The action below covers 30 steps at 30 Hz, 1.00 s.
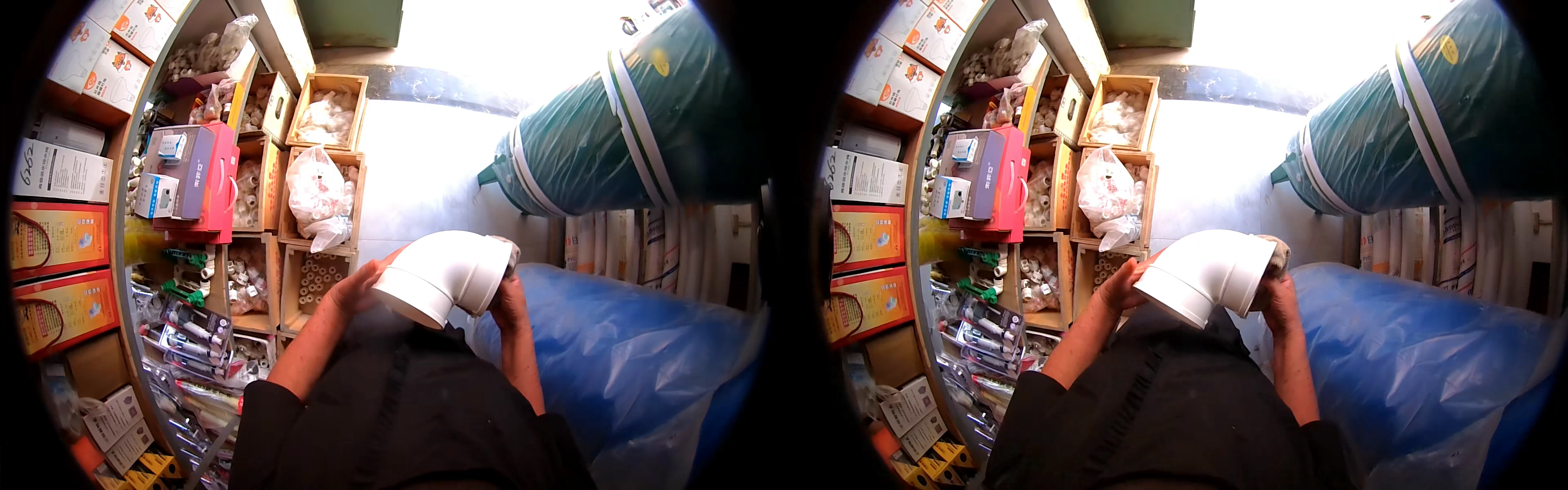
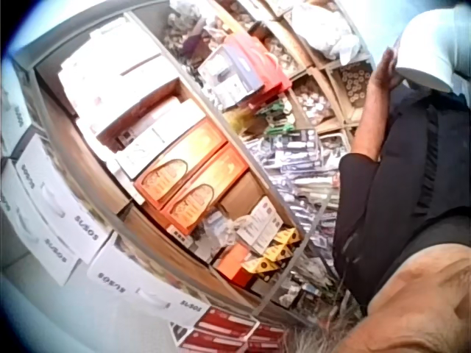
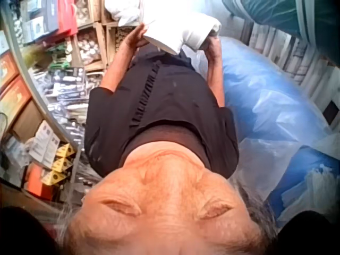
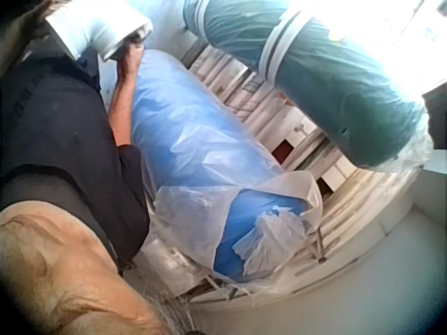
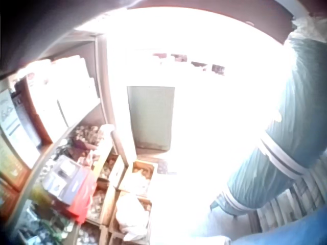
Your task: The person picks up white plastic pipe fittings from a large pile of plastic bags and wipes them with a cloth. They handle the fittings one by one, rotating them to clean different surfaces, and then return them to the pile. The process is repeated for multiple fittings throughout the video.
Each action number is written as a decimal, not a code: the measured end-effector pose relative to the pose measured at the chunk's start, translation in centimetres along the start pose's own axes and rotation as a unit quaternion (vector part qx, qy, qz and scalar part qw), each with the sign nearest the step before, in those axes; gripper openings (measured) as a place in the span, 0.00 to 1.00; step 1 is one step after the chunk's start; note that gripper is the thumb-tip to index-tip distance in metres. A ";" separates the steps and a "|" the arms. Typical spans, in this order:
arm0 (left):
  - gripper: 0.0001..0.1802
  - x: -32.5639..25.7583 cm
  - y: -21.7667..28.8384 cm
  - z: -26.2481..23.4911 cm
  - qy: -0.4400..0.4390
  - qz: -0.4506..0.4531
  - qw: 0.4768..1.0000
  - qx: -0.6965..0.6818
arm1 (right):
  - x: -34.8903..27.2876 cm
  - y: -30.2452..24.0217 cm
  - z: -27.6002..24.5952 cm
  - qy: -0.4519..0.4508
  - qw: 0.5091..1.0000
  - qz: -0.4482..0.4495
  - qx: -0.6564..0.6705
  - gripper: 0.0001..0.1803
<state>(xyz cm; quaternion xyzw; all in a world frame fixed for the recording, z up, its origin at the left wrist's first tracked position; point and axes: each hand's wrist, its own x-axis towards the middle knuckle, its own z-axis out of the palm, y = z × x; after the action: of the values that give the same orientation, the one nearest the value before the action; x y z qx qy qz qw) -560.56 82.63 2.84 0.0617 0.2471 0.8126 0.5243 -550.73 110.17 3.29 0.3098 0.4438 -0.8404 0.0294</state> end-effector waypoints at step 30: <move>0.47 21.0 4.7 -1.1 0.323 0.129 0.937 -0.022 | 16.7 -9.5 2.7 -0.019 0.986 -0.090 -0.139 0.17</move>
<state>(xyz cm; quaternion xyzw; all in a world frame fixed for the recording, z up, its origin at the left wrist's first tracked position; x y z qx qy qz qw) -574.07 99.23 0.75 -0.1840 0.3751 0.8546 0.3083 -568.61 117.58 2.19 0.2459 0.5818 -0.7752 0.0047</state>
